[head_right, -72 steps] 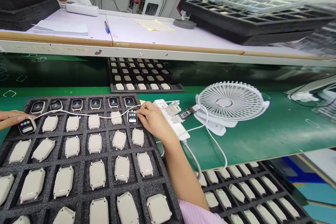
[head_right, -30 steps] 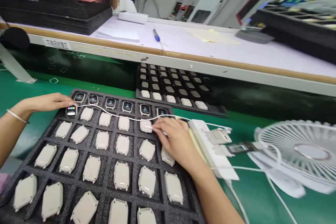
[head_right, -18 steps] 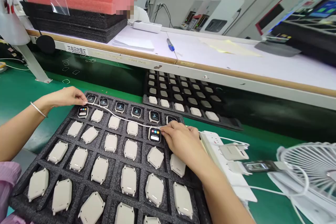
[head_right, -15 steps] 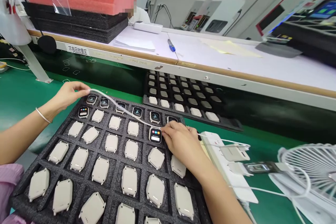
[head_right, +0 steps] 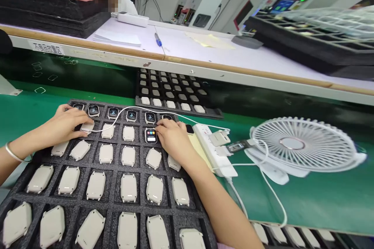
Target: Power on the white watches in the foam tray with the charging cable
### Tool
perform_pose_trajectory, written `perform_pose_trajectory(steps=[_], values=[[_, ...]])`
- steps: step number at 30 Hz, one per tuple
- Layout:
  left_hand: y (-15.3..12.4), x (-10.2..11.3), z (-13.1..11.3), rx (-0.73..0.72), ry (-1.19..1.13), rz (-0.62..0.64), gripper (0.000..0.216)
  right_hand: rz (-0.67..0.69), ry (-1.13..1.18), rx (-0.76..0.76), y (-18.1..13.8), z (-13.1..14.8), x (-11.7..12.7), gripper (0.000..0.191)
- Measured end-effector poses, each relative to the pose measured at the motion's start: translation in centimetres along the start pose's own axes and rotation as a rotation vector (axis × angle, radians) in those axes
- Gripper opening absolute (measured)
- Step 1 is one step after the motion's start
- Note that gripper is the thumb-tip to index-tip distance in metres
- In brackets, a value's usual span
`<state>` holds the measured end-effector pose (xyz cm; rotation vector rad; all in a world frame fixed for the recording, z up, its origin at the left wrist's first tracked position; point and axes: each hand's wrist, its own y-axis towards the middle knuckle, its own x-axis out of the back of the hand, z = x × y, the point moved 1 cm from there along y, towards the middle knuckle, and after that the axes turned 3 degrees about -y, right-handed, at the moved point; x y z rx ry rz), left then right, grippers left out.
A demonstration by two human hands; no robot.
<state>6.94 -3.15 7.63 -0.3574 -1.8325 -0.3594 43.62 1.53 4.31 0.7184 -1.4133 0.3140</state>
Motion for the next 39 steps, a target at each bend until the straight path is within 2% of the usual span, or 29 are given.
perform_pose_trajectory(steps=[2,4,6,9,11,14,18,23,27,30,35,39], values=[[0.4,0.3,-0.2,-0.041,0.113,-0.018,0.024,-0.002,-0.004,-0.008,0.0,0.3,0.3,0.025],[0.8,0.8,-0.3,-0.073,0.131,0.003,0.025,-0.012,-0.008,-0.018,0.1,0.6,0.5,0.024],[1.1,1.5,0.1,-0.053,0.060,0.010,0.028,-0.026,-0.014,-0.034,0.2,0.8,0.6,0.022],[1.4,2.4,1.3,0.101,-0.145,-0.008,0.042,-0.079,-0.083,-0.096,0.2,1.0,0.8,0.022],[1.3,2.6,1.8,0.183,-0.288,0.045,0.050,-0.159,-0.156,-0.160,0.3,1.3,1.2,0.024],[1.3,2.2,1.8,0.159,-0.360,0.143,0.054,-0.218,-0.106,-0.119,0.6,2.5,1.8,0.021],[1.7,1.9,1.5,0.122,-0.279,0.197,0.060,-0.111,0.042,0.121,1.4,5.0,1.8,0.016],[2.0,1.9,1.6,0.097,-0.249,0.270,0.060,0.018,-0.062,0.261,2.1,6.6,1.5,0.023],[2.2,1.9,1.5,0.093,-0.219,0.302,0.058,0.028,0.099,0.175,3.0,6.0,2.5,0.019],[2.3,1.7,1.5,0.069,-0.183,0.291,0.058,0.035,0.069,0.091,3.5,5.7,2.5,0.019],[2.4,1.2,1.9,0.024,-0.151,0.257,0.058,0.086,0.123,0.123,2.9,5.8,1.3,0.018],[2.6,1.2,1.7,0.059,-0.161,0.299,0.054,0.048,0.187,0.126,2.1,5.6,1.4,0.018]])
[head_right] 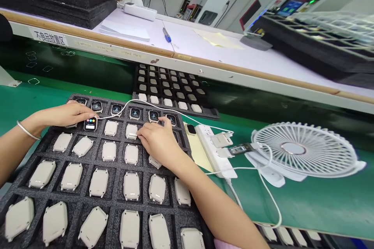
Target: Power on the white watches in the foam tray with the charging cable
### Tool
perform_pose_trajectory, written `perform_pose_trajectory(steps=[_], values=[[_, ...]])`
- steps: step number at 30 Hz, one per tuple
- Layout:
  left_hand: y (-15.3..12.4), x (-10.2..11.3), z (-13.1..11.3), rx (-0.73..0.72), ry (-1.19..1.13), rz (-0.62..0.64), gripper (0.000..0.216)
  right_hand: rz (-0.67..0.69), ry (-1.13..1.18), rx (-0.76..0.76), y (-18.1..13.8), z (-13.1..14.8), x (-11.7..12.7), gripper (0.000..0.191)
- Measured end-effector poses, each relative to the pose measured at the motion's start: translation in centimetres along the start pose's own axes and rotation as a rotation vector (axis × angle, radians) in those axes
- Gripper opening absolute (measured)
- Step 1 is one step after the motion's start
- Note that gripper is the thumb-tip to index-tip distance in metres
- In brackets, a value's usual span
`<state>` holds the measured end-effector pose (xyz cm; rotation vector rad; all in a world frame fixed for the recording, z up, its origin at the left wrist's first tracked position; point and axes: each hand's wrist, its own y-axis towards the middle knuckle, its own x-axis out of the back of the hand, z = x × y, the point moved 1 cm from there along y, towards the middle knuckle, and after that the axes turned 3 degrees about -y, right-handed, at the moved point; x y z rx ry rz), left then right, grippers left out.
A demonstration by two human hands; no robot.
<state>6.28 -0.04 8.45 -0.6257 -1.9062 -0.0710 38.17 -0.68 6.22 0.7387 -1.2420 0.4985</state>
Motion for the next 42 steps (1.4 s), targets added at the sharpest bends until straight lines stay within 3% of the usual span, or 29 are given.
perform_pose_trajectory(steps=[3,7,15,35,42], values=[[0.1,0.2,-0.5,0.037,0.005,0.035,0.050,-0.028,0.052,-0.075,0.1,-0.3,0.1,0.020],[0.2,0.4,-0.9,0.056,0.029,0.030,0.046,-0.002,-0.062,-0.140,0.7,-0.8,-0.8,0.022],[0.4,0.4,0.2,0.047,0.024,-0.002,0.051,0.004,-0.077,-0.233,1.5,-0.8,-1.7,0.021],[0.3,0.8,0.0,0.111,-0.112,0.006,0.060,-0.040,-0.058,-0.227,1.1,-0.3,-2.2,0.019],[-0.1,0.8,-0.2,0.106,-0.188,0.004,0.068,-0.073,0.063,-0.226,0.9,-0.5,-2.2,0.018]])
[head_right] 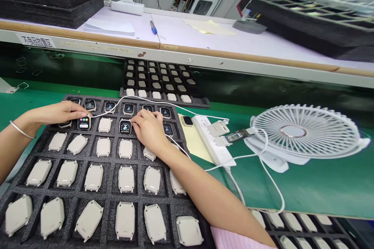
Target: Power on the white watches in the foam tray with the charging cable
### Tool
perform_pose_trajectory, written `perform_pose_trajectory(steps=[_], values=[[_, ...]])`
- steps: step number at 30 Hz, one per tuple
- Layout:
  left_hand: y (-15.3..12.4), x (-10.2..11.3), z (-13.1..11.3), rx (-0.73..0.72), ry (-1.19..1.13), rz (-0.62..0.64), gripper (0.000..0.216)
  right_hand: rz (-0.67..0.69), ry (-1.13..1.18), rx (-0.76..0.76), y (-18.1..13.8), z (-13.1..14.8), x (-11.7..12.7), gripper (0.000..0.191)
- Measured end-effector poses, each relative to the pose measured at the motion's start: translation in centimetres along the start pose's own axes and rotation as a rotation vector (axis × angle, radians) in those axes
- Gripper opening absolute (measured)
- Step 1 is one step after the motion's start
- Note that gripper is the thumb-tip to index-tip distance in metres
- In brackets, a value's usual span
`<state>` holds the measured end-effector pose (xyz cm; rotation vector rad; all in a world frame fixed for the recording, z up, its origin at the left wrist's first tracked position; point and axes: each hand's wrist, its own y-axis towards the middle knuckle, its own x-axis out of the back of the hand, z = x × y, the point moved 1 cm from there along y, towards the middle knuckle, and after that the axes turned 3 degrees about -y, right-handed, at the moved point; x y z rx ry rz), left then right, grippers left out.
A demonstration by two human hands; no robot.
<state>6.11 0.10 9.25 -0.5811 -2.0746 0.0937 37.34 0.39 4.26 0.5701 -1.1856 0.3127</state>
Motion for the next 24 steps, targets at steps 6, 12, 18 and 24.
perform_pose_trajectory(steps=[6,12,18,24], values=[[0.3,-0.2,-0.2,0.013,0.160,-0.032,0.065,0.005,0.022,0.000,0.0,-0.5,-0.4,0.017],[0.4,0.1,-0.3,0.053,0.075,0.025,0.058,-0.026,0.039,0.031,-0.1,-0.9,-0.7,0.018],[0.0,0.2,-1.2,0.112,0.077,-0.212,0.035,-0.045,0.030,0.048,-0.1,-0.6,-0.7,0.018],[0.2,-3.1,-5.0,-0.072,-0.049,-0.343,0.018,-0.223,-0.114,0.012,0.5,0.1,0.8,0.022]])
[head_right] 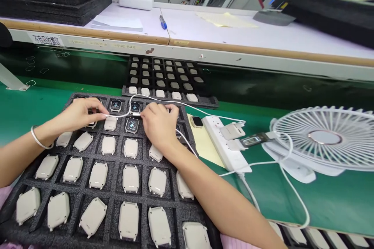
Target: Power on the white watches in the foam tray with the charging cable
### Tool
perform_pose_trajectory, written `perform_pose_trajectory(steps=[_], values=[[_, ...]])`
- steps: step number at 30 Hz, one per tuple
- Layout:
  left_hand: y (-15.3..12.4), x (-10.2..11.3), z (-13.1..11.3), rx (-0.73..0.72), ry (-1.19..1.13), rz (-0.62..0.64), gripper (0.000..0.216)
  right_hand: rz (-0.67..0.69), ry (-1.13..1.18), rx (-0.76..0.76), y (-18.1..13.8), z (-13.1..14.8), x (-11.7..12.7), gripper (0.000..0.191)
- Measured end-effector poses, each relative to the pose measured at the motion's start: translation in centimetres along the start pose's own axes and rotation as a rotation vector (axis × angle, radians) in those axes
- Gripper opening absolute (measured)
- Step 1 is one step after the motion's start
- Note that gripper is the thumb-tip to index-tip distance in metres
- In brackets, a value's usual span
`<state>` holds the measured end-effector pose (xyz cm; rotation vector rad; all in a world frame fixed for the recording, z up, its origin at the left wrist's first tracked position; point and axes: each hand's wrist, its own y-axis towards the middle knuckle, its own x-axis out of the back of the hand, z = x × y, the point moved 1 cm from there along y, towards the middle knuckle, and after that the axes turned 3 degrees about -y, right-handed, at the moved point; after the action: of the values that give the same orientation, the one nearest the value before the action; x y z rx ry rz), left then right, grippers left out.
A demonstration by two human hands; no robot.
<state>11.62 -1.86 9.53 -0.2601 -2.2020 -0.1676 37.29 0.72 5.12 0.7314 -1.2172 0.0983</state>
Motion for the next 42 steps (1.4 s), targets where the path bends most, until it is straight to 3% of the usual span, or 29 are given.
perform_pose_trajectory(steps=[2,5,9,12,15,19,22,26,29,34,42], values=[[-0.2,-1.4,-0.9,-0.046,0.065,0.094,0.013,-0.096,-0.039,-0.041,0.2,-0.5,1.4,0.022],[-0.5,-2.6,-1.4,-0.116,0.220,0.140,0.011,-0.155,-0.045,-0.082,-0.5,-1.9,4.5,0.020],[-0.5,-2.9,-1.5,-0.264,0.509,0.056,0.014,-0.018,0.027,-0.035,-3.6,-4.1,9.1,0.022],[-0.1,-2.7,-1.7,-0.354,0.668,0.028,0.015,0.104,0.081,0.017,-7.0,-5.1,10.6,0.023],[0.8,-2.1,-1.7,-0.358,0.667,0.049,0.019,0.114,0.064,0.001,-10.0,-5.6,10.2,0.020],[2.3,-0.4,-0.2,-0.146,0.351,0.116,0.040,0.125,0.061,-0.013,-12.6,-5.7,8.3,0.020],[3.1,0.3,1.0,-0.030,0.118,0.128,0.054,0.093,0.031,0.009,-13.2,-5.5,7.6,0.020],[3.1,-0.1,1.3,-0.018,-0.028,0.199,0.057,0.042,0.016,0.014,-13.1,-5.7,8.1,0.022],[2.7,-0.7,0.9,-0.002,0.011,0.290,0.055,0.070,0.063,-0.031,-12.7,-6.6,8.1,0.024],[2.3,-0.6,0.8,-0.004,0.089,0.279,0.058,0.070,-0.127,-0.068,-12.2,-8.1,5.9,0.037],[2.7,-0.7,1.2,-0.081,0.144,0.336,0.053,0.059,-0.092,-0.082,-12.1,-8.5,4.5,0.033]])
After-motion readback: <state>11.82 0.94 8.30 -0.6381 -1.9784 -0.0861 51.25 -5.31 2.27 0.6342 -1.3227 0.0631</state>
